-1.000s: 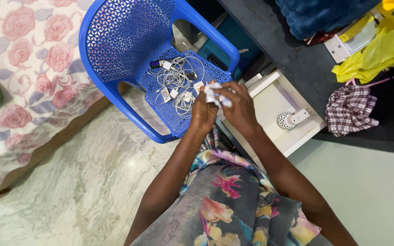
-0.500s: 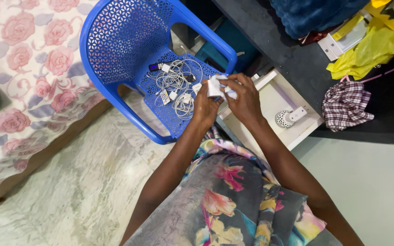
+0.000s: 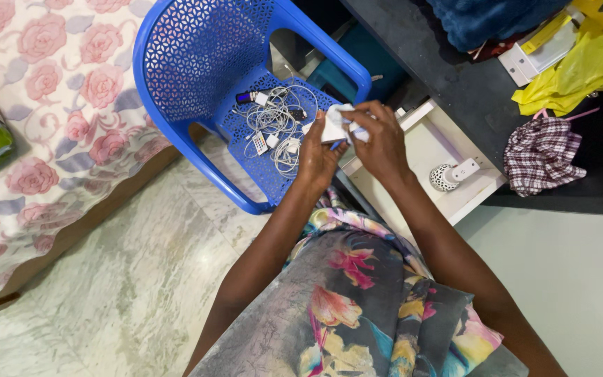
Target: The person wipes down a white power adapter and a small patterned electronic device with a cloth, then cleans several white cables and small rectangular remote-like devices that are placed on a blue plastic chair.
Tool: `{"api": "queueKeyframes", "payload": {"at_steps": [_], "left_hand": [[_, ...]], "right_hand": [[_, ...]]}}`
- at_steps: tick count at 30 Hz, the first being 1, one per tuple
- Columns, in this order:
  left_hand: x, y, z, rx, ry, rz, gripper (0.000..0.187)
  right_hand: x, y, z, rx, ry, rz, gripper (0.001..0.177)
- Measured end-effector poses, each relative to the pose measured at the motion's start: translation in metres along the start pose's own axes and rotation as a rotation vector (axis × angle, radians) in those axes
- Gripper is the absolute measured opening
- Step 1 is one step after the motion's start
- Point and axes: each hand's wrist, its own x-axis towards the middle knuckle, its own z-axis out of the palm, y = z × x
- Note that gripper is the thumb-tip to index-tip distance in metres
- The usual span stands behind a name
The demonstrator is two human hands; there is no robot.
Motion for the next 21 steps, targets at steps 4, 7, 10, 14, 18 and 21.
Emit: {"api": "queueKeyframes", "payload": {"at_steps": [4,7,10,14,18,21], "left_hand": [[0.0,0.006,-0.012,-0.025,0.016,0.057,0.042],[-0.001,0.004,-0.015,-0.048,0.01,0.06,0.044],[-0.005,0.002,-0.01,-0.028,0.05,0.014,0.045],[-0.01,-0.002,-0.003,-0.04,0.037,-0.008,0.045],[-0.005,0.003,-0.009,-0.02,0.009,0.041,0.046],[-0.001,0.005,-0.01,-0.052,-0.009,0.073,0.045]], "right_hand": [[-0.019,-0.018,0.006,0.049,-0.046,-0.048,0.038],[-0.021,-0.017,0.005,0.088,-0.081,-0.05,0.036],[-0.01,-0.006,0.002,0.059,-0.029,-0.012,0.034],[-0.001,0.001,-0.001,0.041,-0.001,0.051,0.033],[-0.014,-0.011,0.003,0.087,-0.014,0.023,0.034],[-0.02,-0.017,0.001,0.108,-0.051,-0.008,0.032]]}}
